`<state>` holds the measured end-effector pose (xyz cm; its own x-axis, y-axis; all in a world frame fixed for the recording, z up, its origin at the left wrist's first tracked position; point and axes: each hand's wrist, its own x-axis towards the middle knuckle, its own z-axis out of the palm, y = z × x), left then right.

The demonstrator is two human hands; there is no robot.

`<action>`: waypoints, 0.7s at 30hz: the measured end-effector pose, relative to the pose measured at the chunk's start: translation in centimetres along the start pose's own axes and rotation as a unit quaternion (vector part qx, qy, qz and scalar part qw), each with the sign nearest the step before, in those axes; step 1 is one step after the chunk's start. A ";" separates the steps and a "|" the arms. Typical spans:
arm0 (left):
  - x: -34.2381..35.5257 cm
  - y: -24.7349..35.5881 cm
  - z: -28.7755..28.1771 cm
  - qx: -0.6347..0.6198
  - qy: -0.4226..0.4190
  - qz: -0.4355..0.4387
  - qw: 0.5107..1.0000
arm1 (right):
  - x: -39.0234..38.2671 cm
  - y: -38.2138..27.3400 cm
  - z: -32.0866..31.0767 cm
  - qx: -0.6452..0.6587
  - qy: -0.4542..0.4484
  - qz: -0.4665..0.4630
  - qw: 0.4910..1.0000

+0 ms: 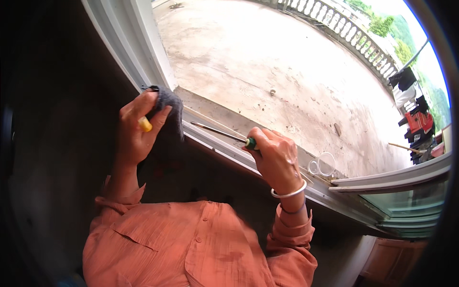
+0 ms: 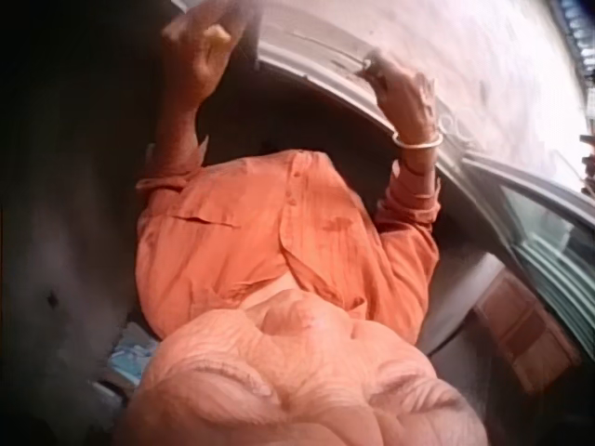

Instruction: The person cleans a window frame using a cloth and a screwdriver. They wipe the frame, scrape debris from the track, and repeatedly rinse the cloth in a bucket of water.

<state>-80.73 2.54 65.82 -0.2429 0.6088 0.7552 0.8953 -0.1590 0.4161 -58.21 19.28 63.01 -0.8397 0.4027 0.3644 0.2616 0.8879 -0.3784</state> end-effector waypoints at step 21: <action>-7.2 3.8 9.4 -0.489 -0.236 -0.157 0.825 | 0.9 -5.4 -2.3 0.509 0.183 0.114 0.833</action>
<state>-72.06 4.87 57.27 -0.0264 0.9372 0.3477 0.0318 -0.3469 0.9374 -59.30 15.41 67.34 -0.5727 0.7417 0.3493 -0.3015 0.2057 -0.9310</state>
